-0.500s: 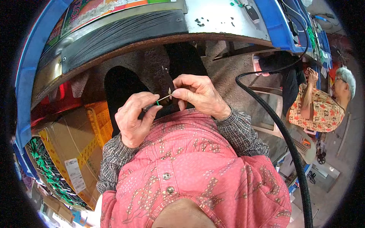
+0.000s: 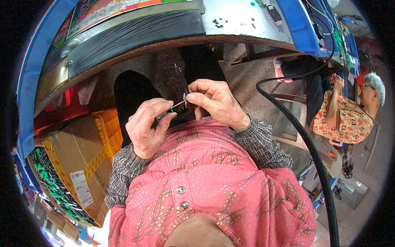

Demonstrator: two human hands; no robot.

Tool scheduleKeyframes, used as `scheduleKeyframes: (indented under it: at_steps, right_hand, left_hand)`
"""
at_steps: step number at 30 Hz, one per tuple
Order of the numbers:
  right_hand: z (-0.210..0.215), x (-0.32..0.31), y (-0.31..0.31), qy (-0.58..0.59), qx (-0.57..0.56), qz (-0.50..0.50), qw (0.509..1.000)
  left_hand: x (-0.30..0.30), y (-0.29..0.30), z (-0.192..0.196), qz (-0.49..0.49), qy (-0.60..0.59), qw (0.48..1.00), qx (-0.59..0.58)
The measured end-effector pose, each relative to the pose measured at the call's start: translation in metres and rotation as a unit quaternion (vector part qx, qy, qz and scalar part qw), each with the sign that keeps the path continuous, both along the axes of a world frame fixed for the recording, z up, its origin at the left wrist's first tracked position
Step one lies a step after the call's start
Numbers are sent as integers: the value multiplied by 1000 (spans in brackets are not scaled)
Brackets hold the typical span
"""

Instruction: The person assembles small plastic components by hand, inserting a green pin into a black housing part.

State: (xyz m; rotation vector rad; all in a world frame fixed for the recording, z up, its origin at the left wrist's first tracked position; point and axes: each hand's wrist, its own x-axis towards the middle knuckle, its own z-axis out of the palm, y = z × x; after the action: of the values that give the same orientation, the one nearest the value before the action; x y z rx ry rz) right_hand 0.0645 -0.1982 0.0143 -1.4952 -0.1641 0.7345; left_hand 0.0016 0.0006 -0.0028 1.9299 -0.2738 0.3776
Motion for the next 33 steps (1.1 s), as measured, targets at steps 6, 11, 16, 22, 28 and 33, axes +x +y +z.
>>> scheduleKeyframes:
  at_steps: [6, 11, 16, 22, 28, 33]
  right_hand:
    - [2, 1, 0, 23, -14, 14, 1000]
    - [4, 4, -1, 46, -37, 22, 998]
    - [5, 5, -1, 90, -40, 27, 995]
    - [8, 7, -1, 140, -45, 36, 988]
    - [6, 6, 1, 125, -24, 20, 992]
    - [3, 7, 2, 62, 4, 8, 998]
  left_hand:
    - [1, 2, -3, -21, -44, 998, 27]
    - [0, 3, -2, -40, -51, 997, 47]
    - [1, 5, -5, -66, -99, 989, 85]
    - [3, 8, -7, -96, -143, 976, 134]
    - [1, 7, -6, -85, -107, 985, 108]
    - [-1, 3, -8, -67, -70, 992, 86]
